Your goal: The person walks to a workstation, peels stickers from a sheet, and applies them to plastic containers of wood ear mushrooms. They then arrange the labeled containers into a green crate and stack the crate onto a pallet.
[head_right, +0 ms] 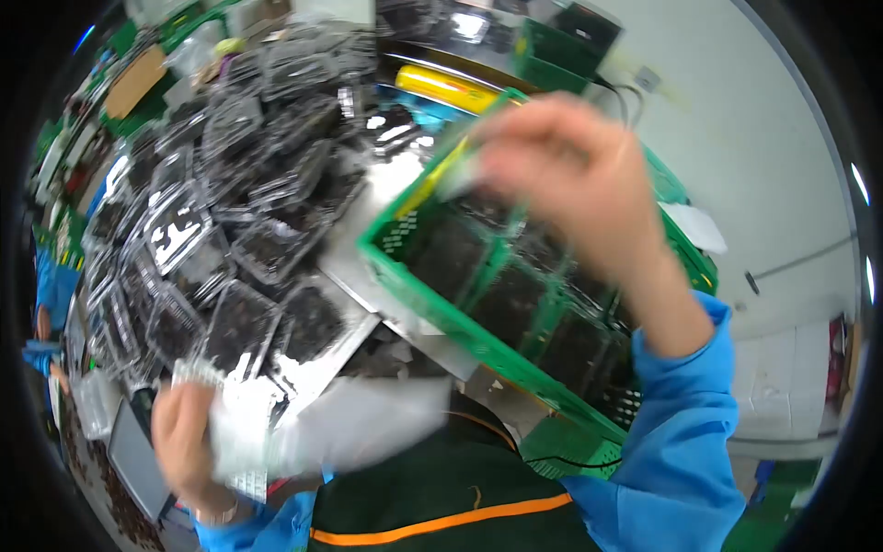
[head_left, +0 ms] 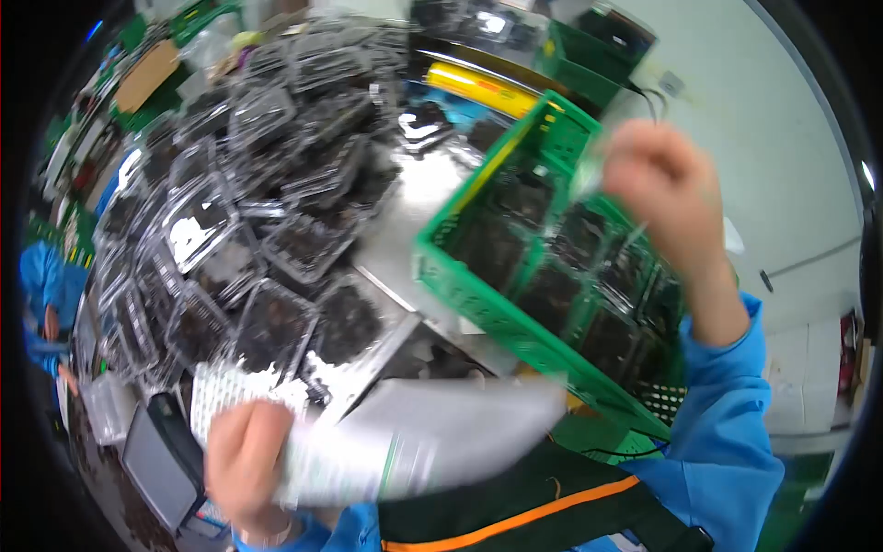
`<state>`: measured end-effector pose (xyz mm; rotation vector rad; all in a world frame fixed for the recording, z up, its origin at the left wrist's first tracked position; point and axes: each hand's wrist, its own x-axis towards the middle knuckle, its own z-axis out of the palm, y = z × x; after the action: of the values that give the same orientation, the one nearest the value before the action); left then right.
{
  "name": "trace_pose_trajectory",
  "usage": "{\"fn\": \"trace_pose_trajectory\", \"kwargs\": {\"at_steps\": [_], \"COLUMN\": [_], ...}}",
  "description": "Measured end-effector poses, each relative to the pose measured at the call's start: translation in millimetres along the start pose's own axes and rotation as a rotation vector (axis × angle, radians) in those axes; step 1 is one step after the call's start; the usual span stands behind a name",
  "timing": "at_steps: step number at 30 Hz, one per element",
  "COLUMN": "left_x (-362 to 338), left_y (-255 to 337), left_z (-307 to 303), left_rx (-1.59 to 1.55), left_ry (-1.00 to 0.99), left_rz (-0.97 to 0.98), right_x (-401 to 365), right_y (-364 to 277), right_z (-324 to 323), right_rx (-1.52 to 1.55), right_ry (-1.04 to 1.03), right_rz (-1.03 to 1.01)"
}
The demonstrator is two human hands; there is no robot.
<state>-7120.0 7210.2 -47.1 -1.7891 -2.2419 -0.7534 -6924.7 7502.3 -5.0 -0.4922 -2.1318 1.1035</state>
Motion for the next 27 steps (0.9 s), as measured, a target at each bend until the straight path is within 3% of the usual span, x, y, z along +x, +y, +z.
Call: {"fn": "trace_pose_trajectory", "kwargs": {"at_steps": [1,3,4,7,10,11,13,14,16,17,18,20,22,24,27], "left_x": [-22.3,-28.5,-22.8,-17.5,-11.6,-10.1,-8.4,-8.0,-4.6,-2.2,1.3,12.3,21.2,22.0,18.3], "left_y": [8.1,22.7,38.7,83.8,107.6,115.3,127.9,132.2,135.2,132.0,129.8,132.7,137.6,132.1,135.9], "left_z": [-9.7,-14.0,-8.7,24.2,35.4,38.2,44.4,46.7,53.1,56.6,60.1,66.7,70.6,75.1,82.9], "left_rx": [-0.606,-1.056,-1.195,-1.057,-1.072,-1.074,-1.008,-0.935,-0.939,-1.047,-1.154,-1.209,-1.173,-1.237,-1.328], "left_ry": [-0.035,-0.192,-0.249,-0.102,-0.183,-0.191,-0.181,-0.162,-0.128,-0.170,-0.209,-0.236,-0.325,-0.398,-0.359], "left_rz": [-0.436,-0.394,-0.390,-0.354,-0.488,-0.548,-0.630,-0.695,-0.756,-0.687,-0.611,-0.571,-0.531,-0.514,-0.513], "right_x": [6.5,-12.2,-25.5,-43.6,-54.2,-54.1,-51.0,-51.6,-58.6,-66.0,-84.7,-110.9,-120.9,-124.3,-151.4], "right_y": [32.4,130.6,180.4,288.6,363.8,364.0,335.4,324.9,323.7,325.7,337.3,356.8,358.3,312.6,295.8], "right_z": [-47.7,-102.1,-117.9,-127.1,-129.8,-130.0,-138.2,-150.8,-191.3,-204.4,-211.0,-212.6,-220.2,-225.4,-273.0], "right_rx": [0.116,-0.187,-0.298,-0.311,-0.450,-0.446,-0.888,-0.828,-0.559,-0.356,-0.351,-0.692,-0.688,-0.936,-0.511], "right_ry": [-0.037,-0.132,-0.165,-0.143,-0.157,-0.161,-0.214,-0.139,-0.277,-0.378,-0.372,-0.608,-0.532,-0.429,-0.575], "right_rz": [0.220,0.554,0.597,0.602,0.650,0.662,0.432,0.415,0.568,0.825,0.837,0.839,0.838,0.748,0.997]}}
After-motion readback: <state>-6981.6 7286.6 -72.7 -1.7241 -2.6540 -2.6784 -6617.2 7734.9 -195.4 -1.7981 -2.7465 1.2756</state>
